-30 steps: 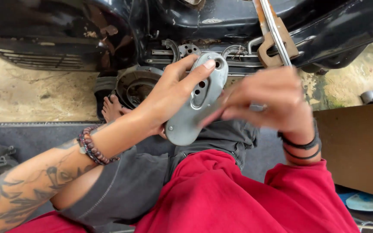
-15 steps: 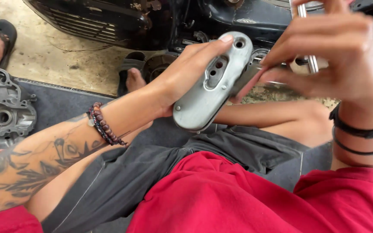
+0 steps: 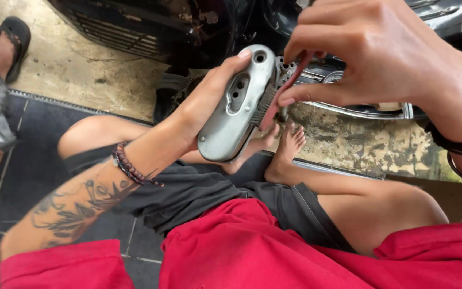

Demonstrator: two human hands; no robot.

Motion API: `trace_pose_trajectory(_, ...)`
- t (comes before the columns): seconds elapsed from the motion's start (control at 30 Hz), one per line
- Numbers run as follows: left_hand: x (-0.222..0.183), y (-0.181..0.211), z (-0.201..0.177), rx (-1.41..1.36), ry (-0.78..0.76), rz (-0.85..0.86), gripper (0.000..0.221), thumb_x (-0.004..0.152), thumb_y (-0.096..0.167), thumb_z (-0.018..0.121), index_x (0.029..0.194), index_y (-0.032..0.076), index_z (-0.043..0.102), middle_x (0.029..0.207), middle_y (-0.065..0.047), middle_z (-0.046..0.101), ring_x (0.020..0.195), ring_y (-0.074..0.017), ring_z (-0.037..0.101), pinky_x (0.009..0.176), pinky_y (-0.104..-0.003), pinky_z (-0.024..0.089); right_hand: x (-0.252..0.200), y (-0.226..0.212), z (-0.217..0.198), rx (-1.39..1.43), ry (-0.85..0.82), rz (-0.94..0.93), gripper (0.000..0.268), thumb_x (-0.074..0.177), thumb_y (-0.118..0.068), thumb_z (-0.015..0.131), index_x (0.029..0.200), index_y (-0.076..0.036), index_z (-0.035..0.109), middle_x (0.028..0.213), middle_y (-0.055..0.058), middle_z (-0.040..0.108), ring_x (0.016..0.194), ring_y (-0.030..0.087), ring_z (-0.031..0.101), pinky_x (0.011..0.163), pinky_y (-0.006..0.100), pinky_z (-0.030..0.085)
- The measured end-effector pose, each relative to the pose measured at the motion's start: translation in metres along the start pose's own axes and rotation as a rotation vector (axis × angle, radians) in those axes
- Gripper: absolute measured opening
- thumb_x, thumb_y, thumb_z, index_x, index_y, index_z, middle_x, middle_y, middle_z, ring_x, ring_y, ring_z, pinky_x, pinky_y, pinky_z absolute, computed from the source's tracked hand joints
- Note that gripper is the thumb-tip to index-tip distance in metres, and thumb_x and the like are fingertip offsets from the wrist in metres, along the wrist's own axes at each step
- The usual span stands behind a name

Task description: Cleaning a motorcycle component using a small brush and a cloth to remove dirt and debris.

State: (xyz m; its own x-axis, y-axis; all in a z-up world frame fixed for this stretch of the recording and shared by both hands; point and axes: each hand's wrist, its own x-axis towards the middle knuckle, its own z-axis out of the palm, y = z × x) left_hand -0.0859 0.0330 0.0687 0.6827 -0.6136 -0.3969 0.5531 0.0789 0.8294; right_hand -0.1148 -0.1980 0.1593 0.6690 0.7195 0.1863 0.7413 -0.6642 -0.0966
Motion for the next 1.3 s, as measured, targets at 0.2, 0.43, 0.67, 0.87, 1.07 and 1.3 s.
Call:
trace_pose_trajectory(0.2, 0.048, -0.026, -0.017, -0.492, -0.128, -0.132, 0.048, 0.097, 0.041, 0.058, 0.12, -0.001, 0.067, 0.103, -0.012, 0.074, 0.082, -0.017, 0.069, 0.075, -0.028, 0.055, 0.016, 0.037, 0.018, 0.083, 0.047, -0.06, 0.035, 0.085, -0.035, 0.088, 0.086, -0.005, 0.068, 0.082, 0.001, 0.068, 0.075, 0.026, 0.062, 0.105, 0.045, 0.043)
trace_pose_trajectory(0.43, 0.104, -0.038, -0.014, -0.769, -0.457, -0.225, 0.046, 0.104, 0.037, 0.054, 0.124, -0.003, 0.062, 0.112, -0.012, 0.073, 0.093, -0.0172, 0.071, 0.088, -0.027, 0.058, 0.002, 0.058, 0.047, 0.247, 0.063, 0.14, 0.034, 0.079, -0.037, 0.084, 0.083, -0.008, 0.067, 0.079, 0.001, 0.067, 0.071, 0.024, 0.056, 0.101, 0.043, 0.04)
trace_pose_trajectory(0.67, 0.122, -0.027, -0.019, -0.624, -0.346, -0.368, 0.058, 0.096, 0.051, 0.058, 0.115, -0.003, 0.066, 0.095, -0.01, 0.072, 0.078, -0.0164, 0.068, 0.072, -0.027, 0.057, -0.014, 0.111, 0.04, 0.041, 0.005, 0.324, 0.028, 0.078, -0.033, 0.085, 0.078, -0.01, 0.067, 0.074, -0.002, 0.07, 0.087, 0.029, 0.066, 0.104, 0.045, 0.042)
trace_pose_trajectory(0.87, 0.11, -0.025, -0.031, -0.671, -0.262, -0.277, 0.052, 0.099, 0.039, 0.055, 0.129, -0.003, 0.059, 0.107, -0.018, 0.07, 0.088, -0.0215, 0.069, 0.082, -0.033, 0.055, 0.012, 0.101, 0.04, 0.068, 0.107, 0.183, 0.037, 0.081, -0.039, 0.086, 0.073, -0.011, 0.063, 0.06, 0.0, 0.056, 0.063, 0.021, 0.052, 0.105, 0.049, 0.04)
trace_pose_trajectory(1.07, 0.128, -0.041, -0.021, -0.588, -0.136, -0.015, 0.062, 0.093, 0.03, 0.052, 0.153, 0.012, 0.046, 0.137, -0.014, 0.062, 0.115, -0.0247, 0.062, 0.092, -0.045, 0.054, -0.001, 0.127, 0.045, 0.064, 0.146, 0.14, 0.03, 0.08, -0.031, 0.084, 0.084, -0.008, 0.063, 0.072, 0.003, 0.061, 0.076, 0.025, 0.054, 0.11, 0.051, 0.038)
trace_pose_trajectory(1.3, 0.156, -0.036, 0.002, -0.732, -0.172, 0.188, 0.073, 0.093, 0.025, 0.058, 0.161, 0.015, 0.035, 0.145, -0.019, 0.053, 0.117, -0.0294, 0.06, 0.087, -0.043, 0.058, -0.027, 0.175, 0.069, 0.237, 0.214, 0.269, 0.017, 0.088, -0.019, 0.072, 0.095, -0.005, 0.069, 0.079, 0.006, 0.063, 0.087, 0.028, 0.052, 0.112, 0.05, 0.036)
